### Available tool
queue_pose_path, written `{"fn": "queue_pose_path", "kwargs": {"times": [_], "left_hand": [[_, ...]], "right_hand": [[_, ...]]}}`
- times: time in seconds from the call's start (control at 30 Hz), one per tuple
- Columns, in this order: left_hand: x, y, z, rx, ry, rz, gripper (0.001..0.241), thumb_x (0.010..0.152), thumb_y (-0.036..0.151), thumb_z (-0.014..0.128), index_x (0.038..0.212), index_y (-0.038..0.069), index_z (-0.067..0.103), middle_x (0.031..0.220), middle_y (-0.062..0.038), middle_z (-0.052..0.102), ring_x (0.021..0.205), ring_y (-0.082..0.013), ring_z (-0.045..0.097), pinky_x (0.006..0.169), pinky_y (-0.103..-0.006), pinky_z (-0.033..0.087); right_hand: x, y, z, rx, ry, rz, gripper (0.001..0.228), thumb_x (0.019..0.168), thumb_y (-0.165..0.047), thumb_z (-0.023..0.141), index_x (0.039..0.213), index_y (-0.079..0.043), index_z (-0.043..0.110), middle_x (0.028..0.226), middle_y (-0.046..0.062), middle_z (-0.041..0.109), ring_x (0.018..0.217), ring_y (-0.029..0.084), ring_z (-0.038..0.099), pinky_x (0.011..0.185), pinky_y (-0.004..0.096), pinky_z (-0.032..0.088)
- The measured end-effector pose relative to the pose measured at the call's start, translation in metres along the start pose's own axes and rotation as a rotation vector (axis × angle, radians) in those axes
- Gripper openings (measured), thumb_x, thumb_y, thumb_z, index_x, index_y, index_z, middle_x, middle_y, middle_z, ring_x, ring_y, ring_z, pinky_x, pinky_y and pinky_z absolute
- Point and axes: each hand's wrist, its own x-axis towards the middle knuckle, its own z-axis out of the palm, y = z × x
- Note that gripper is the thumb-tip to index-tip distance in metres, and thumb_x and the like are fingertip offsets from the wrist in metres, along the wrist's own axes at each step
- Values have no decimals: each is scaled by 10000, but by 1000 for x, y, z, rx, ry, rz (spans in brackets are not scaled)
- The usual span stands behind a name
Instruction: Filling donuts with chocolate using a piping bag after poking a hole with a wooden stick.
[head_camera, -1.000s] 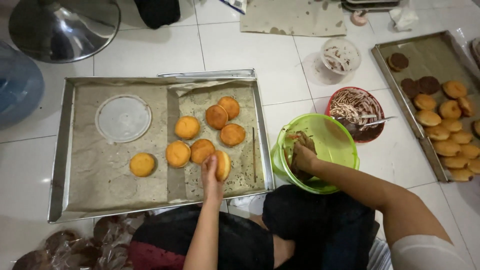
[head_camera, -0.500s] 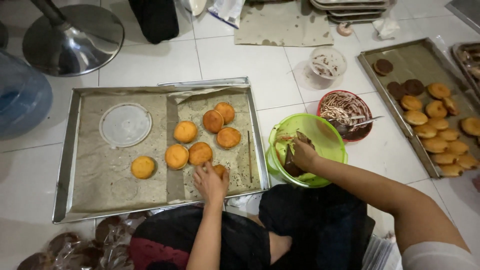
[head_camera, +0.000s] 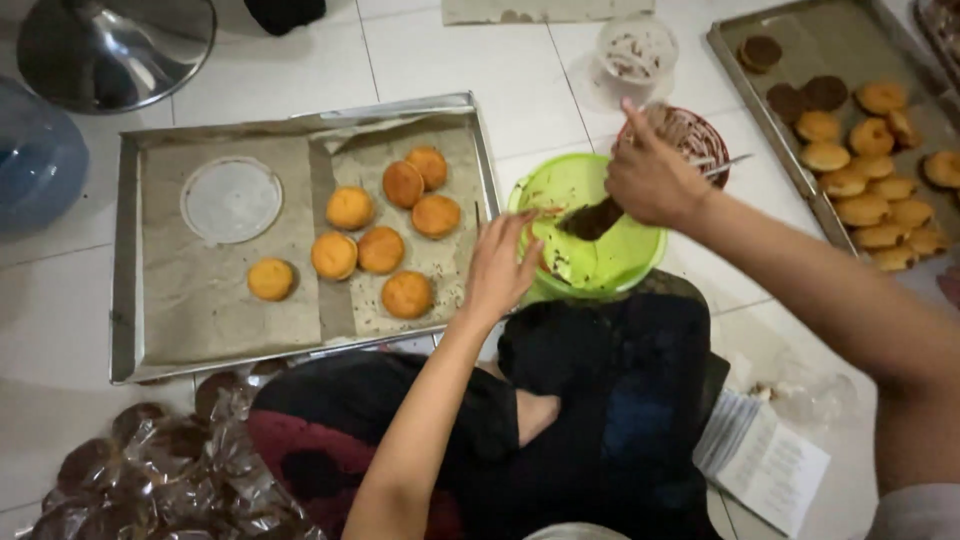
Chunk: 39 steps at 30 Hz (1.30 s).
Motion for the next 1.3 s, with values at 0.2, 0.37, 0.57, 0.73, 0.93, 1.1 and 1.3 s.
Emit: {"fn": "queue_pose_path", "kwargs": {"times": [0.2, 0.37, 0.57, 0.73, 0.93, 1.1, 1.3], "left_hand": [[49, 60, 32, 143, -326, -33, 802, 956, 495, 657, 1568, 91, 333, 1618, -228, 343, 1511, -445, 268, 1201, -614, 231], [88, 73, 63, -87, -233, -25, 530, 936, 431, 600, 1291, 67, 448, 1286, -202, 518, 1187, -443, 447, 943, -585, 346], [101, 72, 63, -248, -221, 50, 346, 1026, 385, 446, 943, 62, 542, 851, -143, 629, 761, -360, 585, 654, -452, 393], [127, 114, 36, -390, -338, -2, 681, 914, 623, 495, 1203, 9, 551, 1107, -167, 707, 972, -307, 702, 823, -413, 565], [203, 138, 75, -548, -492, -63, 445, 952, 298, 487, 1334, 69, 487, 1374, -166, 672, 1249, -316, 654, 1009, -417, 510], [263, 156, 133, -701, -552, 16, 431, 952, 224, 546, 1310, -11, 590, 1366, -171, 678, 1277, -269, 642, 1081, -410, 523], [292, 161, 195, -149, -475, 180, 401, 987, 313, 340, 1144, 58, 606, 1373, -169, 591, 1419, -334, 334, 1162, -741, 3]], "right_hand": [[-3, 39, -54, -136, -317, -78, 127, 1059, -239, 555, 1000, -284, 658, 853, -145, 646, 1044, 142, 650, 1296, 700, 18], [-4, 62, -94, -119, -255, -81, 67, 1057, -237, 539, 994, -246, 559, 794, -126, 620, 963, 146, 648, 1309, 647, 112], [-25, 84, -77, -191, -33, -51, 70, 1005, -256, 669, 976, -313, 639, 773, -147, 569, 942, 138, 587, 976, 376, 434], [-28, 101, -92, -226, -202, -96, 181, 935, -324, 698, 1110, -324, 651, 892, -182, 642, 1010, 101, 620, 1015, 369, 431], [-57, 147, -81, -372, -30, 45, 218, 1053, -254, 632, 890, -288, 492, 742, -165, 525, 740, 41, 566, 743, 245, 363], [-80, 183, -54, -461, -327, 73, 32, 1030, -331, 565, 1003, -315, 557, 826, -195, 584, 806, 20, 568, 754, 244, 384], [-112, 204, 51, -300, -465, 156, 221, 1016, -307, 591, 811, -349, 521, 705, -215, 598, 646, -5, 547, 646, 245, 376]]}}
